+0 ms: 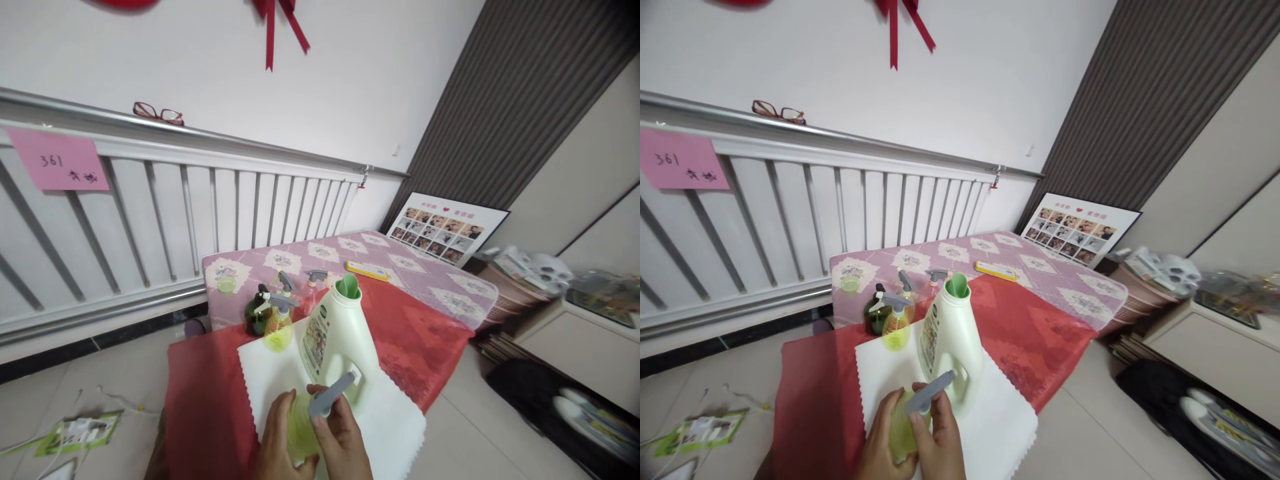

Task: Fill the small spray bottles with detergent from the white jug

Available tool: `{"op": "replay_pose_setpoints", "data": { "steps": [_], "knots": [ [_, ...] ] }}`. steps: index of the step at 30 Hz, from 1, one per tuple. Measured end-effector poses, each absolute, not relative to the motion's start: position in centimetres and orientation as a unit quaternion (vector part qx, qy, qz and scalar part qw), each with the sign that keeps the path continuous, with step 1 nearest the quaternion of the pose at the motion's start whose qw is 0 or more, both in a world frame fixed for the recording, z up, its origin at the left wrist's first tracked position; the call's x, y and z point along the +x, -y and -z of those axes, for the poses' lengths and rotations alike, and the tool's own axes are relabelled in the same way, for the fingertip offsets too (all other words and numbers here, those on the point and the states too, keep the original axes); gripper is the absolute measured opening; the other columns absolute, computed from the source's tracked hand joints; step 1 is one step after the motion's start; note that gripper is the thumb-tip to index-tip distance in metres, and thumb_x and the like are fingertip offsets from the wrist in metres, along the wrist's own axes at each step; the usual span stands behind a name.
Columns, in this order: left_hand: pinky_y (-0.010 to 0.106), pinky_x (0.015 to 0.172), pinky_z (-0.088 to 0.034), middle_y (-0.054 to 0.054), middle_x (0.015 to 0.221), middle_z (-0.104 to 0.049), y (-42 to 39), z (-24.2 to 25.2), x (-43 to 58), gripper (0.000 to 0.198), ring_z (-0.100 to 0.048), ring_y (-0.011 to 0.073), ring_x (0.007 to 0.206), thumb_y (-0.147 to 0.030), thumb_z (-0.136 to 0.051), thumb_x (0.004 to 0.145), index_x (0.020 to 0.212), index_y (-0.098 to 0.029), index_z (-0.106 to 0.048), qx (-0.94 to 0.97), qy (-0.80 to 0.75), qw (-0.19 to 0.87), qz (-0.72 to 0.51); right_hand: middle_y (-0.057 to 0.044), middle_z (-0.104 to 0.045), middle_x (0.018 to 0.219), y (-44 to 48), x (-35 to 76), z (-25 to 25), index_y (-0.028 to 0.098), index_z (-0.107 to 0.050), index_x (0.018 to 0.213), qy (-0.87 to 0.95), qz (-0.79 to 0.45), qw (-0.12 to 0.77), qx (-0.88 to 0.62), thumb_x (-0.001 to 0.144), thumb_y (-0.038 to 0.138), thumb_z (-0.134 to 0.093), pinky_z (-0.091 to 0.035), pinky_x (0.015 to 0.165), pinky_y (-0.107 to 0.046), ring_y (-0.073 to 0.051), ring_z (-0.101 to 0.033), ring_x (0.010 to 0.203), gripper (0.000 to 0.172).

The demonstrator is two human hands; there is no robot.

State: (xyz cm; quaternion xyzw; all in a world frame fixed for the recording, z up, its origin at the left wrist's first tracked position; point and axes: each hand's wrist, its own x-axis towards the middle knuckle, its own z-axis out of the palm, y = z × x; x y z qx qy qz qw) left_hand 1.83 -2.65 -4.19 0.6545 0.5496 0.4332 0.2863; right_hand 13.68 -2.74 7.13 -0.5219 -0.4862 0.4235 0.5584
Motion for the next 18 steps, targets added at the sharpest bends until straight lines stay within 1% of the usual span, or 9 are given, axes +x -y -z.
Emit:
{"op": "replay_pose_setpoints", "data": {
  "steps": [2, 4, 7, 9, 10, 12, 14, 16, 18],
  "knots": [
    [0.055, 0.116, -0.046, 0.022, 0.147, -0.051, 2.8, 3.6, 2.2, 0.094, -0.048, 0.0351, 0.142, -0.007, -0.061, 0.057, 0.144, -0.017, -0.027, 0.636, -0.558, 0.277, -0.456, -0.008, -0.077, 0.109, 2.7, 13.1, -6.5, 0.025, -0.070, 0.108, 0.471, -0.422, 0.569, -0.525, 0.078, 0.054, -0.074, -0.059, 0.091, -0.036, -0.025, -0.072, 0.099, 0.042],
    [0.056, 0.114, -0.047, 0.021, 0.145, -0.052, 2.9, 3.0, 2.5, 0.089, -0.051, 0.0350, 0.139, -0.012, -0.062, 0.061, 0.143, -0.018, -0.028, 0.622, -0.562, 0.278, -0.468, -0.008, -0.077, 0.110, 2.9, 12.6, -6.0, 0.026, -0.069, 0.110, 0.454, -0.426, 0.583, -0.522, 0.080, 0.055, -0.072, -0.059, 0.089, -0.033, -0.025, -0.072, 0.099, 0.042],
    [0.057, 0.110, -0.049, 0.021, 0.142, -0.054, 3.0, 2.3, 2.7, 0.078, -0.055, 0.0364, 0.134, -0.029, -0.064, 0.068, 0.139, -0.019, -0.033, 0.603, -0.570, 0.287, -0.479, -0.008, -0.074, 0.125, 3.4, 11.8, -5.7, 0.028, -0.066, 0.119, 0.430, -0.427, 0.603, -0.518, 0.085, 0.058, -0.065, -0.055, 0.098, -0.032, -0.024, -0.068, 0.116, 0.046],
    [0.055, 0.109, -0.050, 0.021, 0.141, -0.055, 3.1, 1.9, 2.7, 0.077, -0.056, 0.0365, 0.133, -0.036, -0.065, 0.069, 0.138, -0.018, -0.035, 0.590, -0.576, 0.291, -0.484, -0.007, -0.071, 0.132, 3.7, 11.5, -5.6, 0.028, -0.066, 0.122, 0.431, -0.423, 0.603, -0.522, 0.086, 0.060, -0.063, -0.050, 0.107, -0.032, -0.024, -0.063, 0.125, 0.048],
    [0.054, 0.108, -0.050, 0.021, 0.140, -0.055, 3.1, 1.7, 2.7, 0.077, -0.057, 0.0363, 0.132, -0.037, -0.065, 0.069, 0.137, -0.018, -0.036, 0.584, -0.580, 0.295, -0.485, -0.007, -0.072, 0.132, 3.8, 11.4, -5.5, 0.027, -0.066, 0.122, 0.434, -0.420, 0.601, -0.524, 0.086, 0.060, -0.063, -0.048, 0.108, -0.032, -0.024, -0.063, 0.126, 0.049],
    [0.052, 0.107, -0.051, 0.021, 0.140, -0.055, 3.2, 1.3, 2.8, 0.076, -0.057, 0.0355, 0.132, -0.041, -0.063, 0.071, 0.138, -0.016, -0.036, 0.574, -0.585, 0.300, -0.487, -0.007, -0.074, 0.127, 3.8, 11.4, -5.5, 0.027, -0.067, 0.118, 0.445, -0.410, 0.601, -0.523, 0.085, 0.061, -0.064, -0.049, 0.107, -0.033, -0.025, -0.065, 0.122, 0.048],
    [0.051, 0.108, -0.051, 0.022, 0.140, -0.055, 3.2, 0.8, 2.8, 0.075, -0.057, 0.0348, 0.132, -0.046, -0.060, 0.075, 0.138, -0.015, -0.035, 0.571, -0.590, 0.297, -0.487, -0.007, -0.076, 0.120, 3.7, 11.6, -5.6, 0.026, -0.068, 0.114, 0.455, -0.398, 0.606, -0.516, 0.083, 0.060, -0.067, -0.052, 0.102, -0.032, -0.025, -0.068, 0.115, 0.046],
    [0.051, 0.109, -0.050, 0.022, 0.140, -0.055, 3.2, 0.5, 2.8, 0.073, -0.056, 0.0341, 0.133, -0.047, -0.058, 0.076, 0.138, -0.015, -0.035, 0.573, -0.594, 0.293, -0.482, -0.007, -0.077, 0.115, 3.5, 11.7, -5.6, 0.026, -0.067, 0.114, 0.468, -0.396, 0.605, -0.508, 0.083, 0.058, -0.069, -0.056, 0.094, -0.030, -0.024, -0.071, 0.106, 0.044],
    [0.049, 0.109, -0.050, 0.022, 0.137, -0.056, 3.1, 0.3, 2.8, 0.072, -0.057, 0.0336, 0.131, -0.045, -0.059, 0.074, 0.135, -0.015, -0.037, 0.576, -0.595, 0.294, -0.477, -0.007, -0.078, 0.113, 3.4, 11.8, -5.4, 0.025, -0.067, 0.115, 0.478, -0.401, 0.599, -0.502, 0.083, 0.055, -0.069, -0.058, 0.090, -0.030, -0.024, -0.072, 0.102, 0.043]
  ]
}}
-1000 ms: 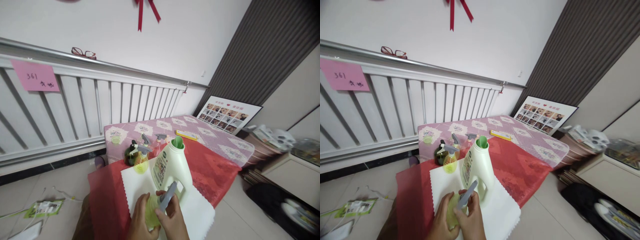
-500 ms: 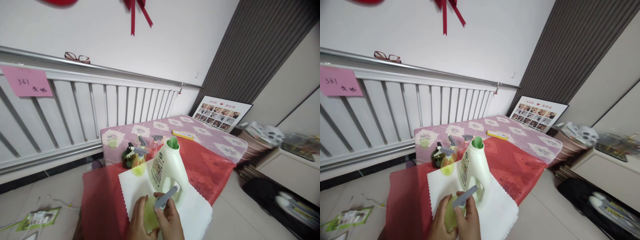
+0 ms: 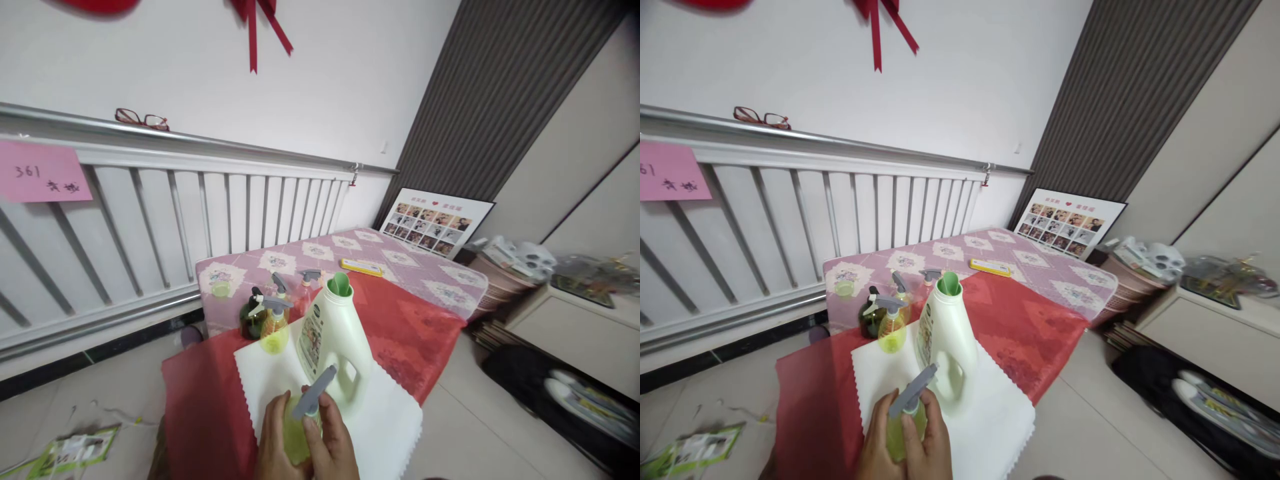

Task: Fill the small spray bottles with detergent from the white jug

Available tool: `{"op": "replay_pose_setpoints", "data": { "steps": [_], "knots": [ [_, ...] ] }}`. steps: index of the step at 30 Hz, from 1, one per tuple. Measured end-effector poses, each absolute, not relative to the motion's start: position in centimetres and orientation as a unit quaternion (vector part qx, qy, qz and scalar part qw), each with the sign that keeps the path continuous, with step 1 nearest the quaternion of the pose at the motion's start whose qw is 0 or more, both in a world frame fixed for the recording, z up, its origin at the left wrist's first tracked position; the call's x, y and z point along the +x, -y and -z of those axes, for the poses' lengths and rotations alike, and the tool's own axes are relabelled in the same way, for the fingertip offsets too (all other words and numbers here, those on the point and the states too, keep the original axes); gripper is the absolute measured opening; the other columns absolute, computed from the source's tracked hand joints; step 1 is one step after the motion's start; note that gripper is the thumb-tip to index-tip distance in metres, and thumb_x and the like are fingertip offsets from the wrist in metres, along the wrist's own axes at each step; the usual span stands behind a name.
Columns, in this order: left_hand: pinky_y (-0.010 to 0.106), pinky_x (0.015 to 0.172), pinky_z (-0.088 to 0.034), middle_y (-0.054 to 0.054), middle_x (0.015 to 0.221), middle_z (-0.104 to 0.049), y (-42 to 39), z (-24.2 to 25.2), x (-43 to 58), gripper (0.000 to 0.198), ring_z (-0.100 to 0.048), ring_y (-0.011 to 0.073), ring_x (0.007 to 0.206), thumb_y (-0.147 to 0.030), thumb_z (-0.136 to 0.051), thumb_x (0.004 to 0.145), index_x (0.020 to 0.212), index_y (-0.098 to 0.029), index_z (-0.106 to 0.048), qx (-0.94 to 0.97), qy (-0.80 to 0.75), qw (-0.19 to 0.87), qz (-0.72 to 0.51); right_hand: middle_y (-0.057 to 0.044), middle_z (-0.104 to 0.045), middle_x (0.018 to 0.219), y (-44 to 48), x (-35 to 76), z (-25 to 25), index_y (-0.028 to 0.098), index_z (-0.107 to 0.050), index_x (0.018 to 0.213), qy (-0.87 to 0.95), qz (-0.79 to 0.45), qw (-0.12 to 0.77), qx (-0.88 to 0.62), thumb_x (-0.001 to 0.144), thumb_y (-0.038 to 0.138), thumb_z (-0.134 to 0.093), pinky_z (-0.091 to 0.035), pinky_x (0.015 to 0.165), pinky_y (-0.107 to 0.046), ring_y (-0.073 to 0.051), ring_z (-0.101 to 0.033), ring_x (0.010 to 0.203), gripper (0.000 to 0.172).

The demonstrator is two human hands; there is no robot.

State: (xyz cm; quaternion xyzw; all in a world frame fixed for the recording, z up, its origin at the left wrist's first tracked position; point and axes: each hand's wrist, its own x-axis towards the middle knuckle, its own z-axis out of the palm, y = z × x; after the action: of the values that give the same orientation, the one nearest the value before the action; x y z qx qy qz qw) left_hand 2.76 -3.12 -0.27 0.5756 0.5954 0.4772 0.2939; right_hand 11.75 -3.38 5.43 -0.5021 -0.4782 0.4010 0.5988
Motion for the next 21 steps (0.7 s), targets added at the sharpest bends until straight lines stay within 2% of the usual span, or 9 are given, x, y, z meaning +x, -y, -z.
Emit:
{"op": "replay_pose_setpoints", "data": {
  "steps": [3, 8, 15, 21],
  "knots": [
    [0.048, 0.108, -0.051, 0.020, 0.134, -0.058, 3.1, 0.1, 2.9, 0.069, -0.058, 0.0332, 0.129, -0.047, -0.058, 0.073, 0.132, -0.016, -0.040, 0.573, -0.589, 0.295, -0.488, -0.008, -0.078, 0.113, 3.4, 11.4, -4.9, 0.024, -0.067, 0.115, 0.462, -0.387, 0.608, -0.517, 0.084, 0.055, -0.068, -0.057, 0.092, -0.030, -0.025, -0.071, 0.106, 0.043],
    [0.052, 0.107, -0.049, 0.020, 0.135, -0.058, 3.2, -0.2, 3.2, 0.059, -0.057, 0.0336, 0.129, -0.048, -0.050, 0.080, 0.131, -0.018, -0.043, 0.553, -0.602, 0.290, -0.497, -0.008, -0.076, 0.119, 3.4, 10.7, -4.1, 0.025, -0.067, 0.114, 0.438, -0.365, 0.622, -0.537, 0.082, 0.056, -0.068, -0.053, 0.099, -0.031, -0.025, -0.068, 0.113, 0.044],
    [0.047, 0.105, -0.052, 0.022, 0.134, -0.060, 3.2, 0.0, 3.5, 0.067, -0.060, 0.0343, 0.128, -0.052, -0.054, 0.077, 0.131, -0.014, -0.046, 0.554, -0.609, 0.270, -0.500, -0.008, -0.076, 0.116, 3.3, 11.0, -4.5, 0.025, -0.068, 0.110, 0.448, -0.357, 0.612, -0.545, 0.080, 0.059, -0.068, -0.053, 0.095, -0.030, -0.025, -0.068, 0.109, 0.045],
    [0.043, 0.100, -0.054, 0.020, 0.129, -0.065, 3.3, -0.7, 4.0, 0.051, -0.064, 0.0303, 0.123, -0.043, -0.045, 0.084, 0.128, -0.016, -0.049, 0.544, -0.626, 0.213, -0.516, -0.008, -0.076, 0.111, 3.3, 11.2, -5.0, 0.023, -0.067, 0.110, 0.474, -0.339, 0.595, -0.554, 0.082, 0.061, -0.064, -0.053, 0.094, -0.030, -0.025, -0.069, 0.106, 0.047]
  ]
}}
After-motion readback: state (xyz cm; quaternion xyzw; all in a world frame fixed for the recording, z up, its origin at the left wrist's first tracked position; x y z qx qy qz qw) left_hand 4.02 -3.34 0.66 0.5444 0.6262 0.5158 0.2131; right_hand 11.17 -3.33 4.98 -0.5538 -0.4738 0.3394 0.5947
